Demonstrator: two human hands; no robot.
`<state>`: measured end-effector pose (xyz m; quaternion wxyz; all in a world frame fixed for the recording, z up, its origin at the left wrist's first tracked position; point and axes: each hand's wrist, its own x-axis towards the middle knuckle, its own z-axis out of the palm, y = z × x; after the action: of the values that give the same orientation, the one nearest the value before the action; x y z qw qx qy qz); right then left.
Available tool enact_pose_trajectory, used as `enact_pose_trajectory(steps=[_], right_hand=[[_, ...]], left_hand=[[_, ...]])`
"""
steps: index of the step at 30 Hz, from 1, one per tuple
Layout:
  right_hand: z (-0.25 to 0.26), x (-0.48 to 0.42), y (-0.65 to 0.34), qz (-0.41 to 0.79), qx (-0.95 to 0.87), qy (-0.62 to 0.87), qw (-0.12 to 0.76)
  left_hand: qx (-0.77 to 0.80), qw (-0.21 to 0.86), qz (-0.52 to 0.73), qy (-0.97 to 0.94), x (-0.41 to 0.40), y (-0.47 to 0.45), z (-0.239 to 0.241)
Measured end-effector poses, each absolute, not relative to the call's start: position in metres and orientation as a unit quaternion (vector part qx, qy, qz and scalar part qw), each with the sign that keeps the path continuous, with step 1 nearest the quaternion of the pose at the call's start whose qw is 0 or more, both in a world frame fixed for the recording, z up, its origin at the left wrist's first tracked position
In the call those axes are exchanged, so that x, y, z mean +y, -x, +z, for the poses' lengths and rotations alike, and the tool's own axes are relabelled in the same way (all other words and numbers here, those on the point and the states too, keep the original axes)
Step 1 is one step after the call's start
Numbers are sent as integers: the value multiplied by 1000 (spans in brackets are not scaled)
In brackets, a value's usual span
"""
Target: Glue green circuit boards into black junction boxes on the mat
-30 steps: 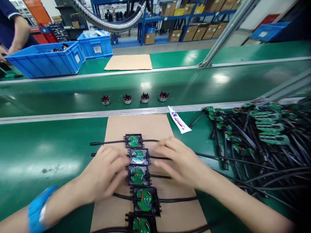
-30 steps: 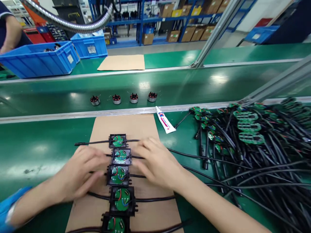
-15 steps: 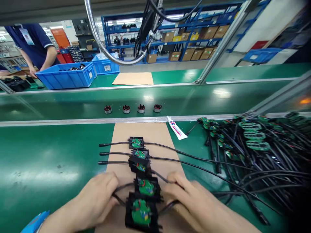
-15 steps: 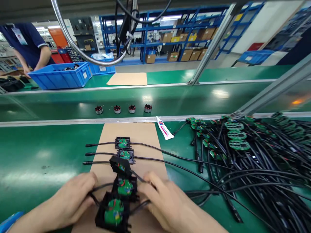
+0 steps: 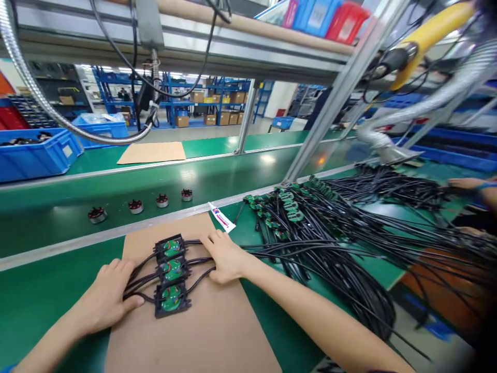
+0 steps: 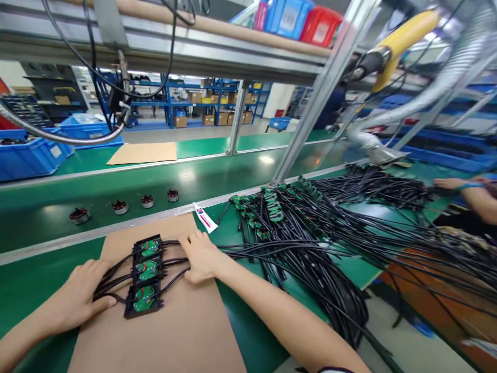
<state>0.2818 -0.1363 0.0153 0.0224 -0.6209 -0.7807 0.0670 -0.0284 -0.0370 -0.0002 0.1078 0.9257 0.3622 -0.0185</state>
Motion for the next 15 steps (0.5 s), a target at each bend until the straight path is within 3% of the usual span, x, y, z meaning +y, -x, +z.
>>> enact_pose_trajectory(steps=[7,11,15], right_hand=[[33,-143,-280,-5,-758,651,-51],[92,-123,-312,-88,-728,679,-48],[156,-45,-359,-156,-697,700,-10]], left_hand=[[381,24,-72,-922,-30,36,10],[461,-47,-51,-885,10,68,58],[540,-80,-25,-837,82,91,111]])
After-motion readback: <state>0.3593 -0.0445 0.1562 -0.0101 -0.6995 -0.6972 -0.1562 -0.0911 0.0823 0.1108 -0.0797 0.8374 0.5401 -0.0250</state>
